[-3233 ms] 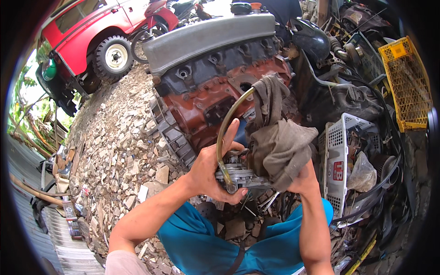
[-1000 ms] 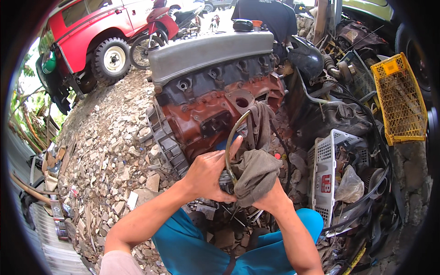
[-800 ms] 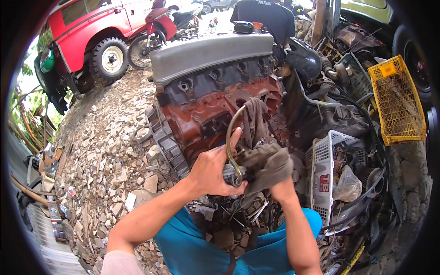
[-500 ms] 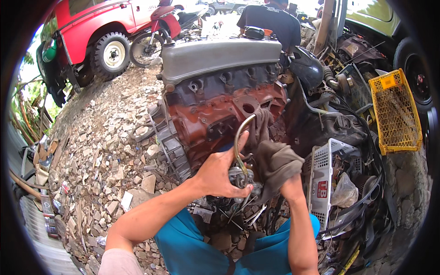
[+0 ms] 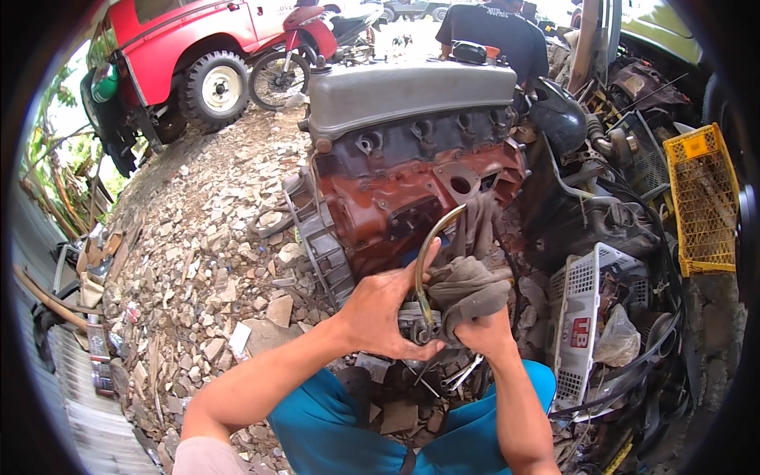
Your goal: The person sits on the ground and cleans a carburetor. They use a screwdriver to adjust internal components, pour a liquid from a bottle into the carburetor, and wipe the exterior with a cloth.
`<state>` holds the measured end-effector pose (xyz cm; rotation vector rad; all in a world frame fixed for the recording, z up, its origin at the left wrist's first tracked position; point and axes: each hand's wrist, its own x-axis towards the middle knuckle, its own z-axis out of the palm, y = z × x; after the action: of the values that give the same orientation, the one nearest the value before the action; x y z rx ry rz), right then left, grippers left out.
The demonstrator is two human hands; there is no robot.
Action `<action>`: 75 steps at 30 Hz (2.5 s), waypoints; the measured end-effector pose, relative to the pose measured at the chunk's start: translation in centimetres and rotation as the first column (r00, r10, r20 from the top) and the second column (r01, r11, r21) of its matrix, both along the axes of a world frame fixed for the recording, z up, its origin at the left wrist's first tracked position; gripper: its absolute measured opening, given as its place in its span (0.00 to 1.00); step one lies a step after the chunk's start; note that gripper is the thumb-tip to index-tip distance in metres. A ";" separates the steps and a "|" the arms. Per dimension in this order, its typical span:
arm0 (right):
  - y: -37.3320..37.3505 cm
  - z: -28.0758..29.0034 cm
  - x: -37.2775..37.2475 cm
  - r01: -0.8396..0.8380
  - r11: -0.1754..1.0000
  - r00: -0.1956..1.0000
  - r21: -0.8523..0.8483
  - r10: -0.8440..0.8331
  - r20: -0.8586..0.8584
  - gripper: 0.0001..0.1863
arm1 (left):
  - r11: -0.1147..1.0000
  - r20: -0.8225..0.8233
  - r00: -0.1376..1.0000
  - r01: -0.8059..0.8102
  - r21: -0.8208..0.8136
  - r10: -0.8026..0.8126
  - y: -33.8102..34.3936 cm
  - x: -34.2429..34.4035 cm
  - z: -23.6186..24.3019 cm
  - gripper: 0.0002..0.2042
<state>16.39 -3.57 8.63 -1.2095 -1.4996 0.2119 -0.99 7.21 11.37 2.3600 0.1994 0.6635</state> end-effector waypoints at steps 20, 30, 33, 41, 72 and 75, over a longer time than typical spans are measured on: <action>-0.4 -0.9 -2.3 0.194 0.973 0.967 0.122 -0.211 0.145 0.17 | 0.888 0.136 0.965 -0.147 -0.436 0.226 -1.2 -0.3 0.1 0.46; 0.9 -3.4 -1.7 0.254 0.957 0.961 0.140 -0.266 0.073 0.15 | 0.966 0.116 0.962 -0.253 0.054 0.246 0.7 -0.3 0.7 0.49; 1.2 -3.3 -0.8 0.049 0.998 0.997 0.049 -0.046 -0.068 0.16 | 0.960 0.176 0.959 -0.248 0.133 0.224 0.8 -0.5 0.2 0.50; 1.2 -4.2 -0.1 -0.083 0.996 0.954 -0.029 0.071 -0.290 0.27 | 0.939 0.158 0.976 -0.193 0.286 0.152 -0.2 -0.9 0.9 0.53; 1.9 -4.0 1.5 -0.095 0.993 0.994 -0.069 0.099 0.055 0.17 | 0.949 0.084 0.966 -0.255 0.183 0.243 -1.6 -0.3 1.2 0.50; 1.6 -3.6 0.1 -0.042 0.999 0.994 -0.013 0.043 0.095 0.15 | 0.942 0.071 0.952 -0.304 0.141 0.297 -1.1 -0.4 1.1 0.49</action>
<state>16.51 -1.96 5.08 -1.2113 -1.6105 0.1932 -1.41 6.06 12.44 2.4778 0.5126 0.9085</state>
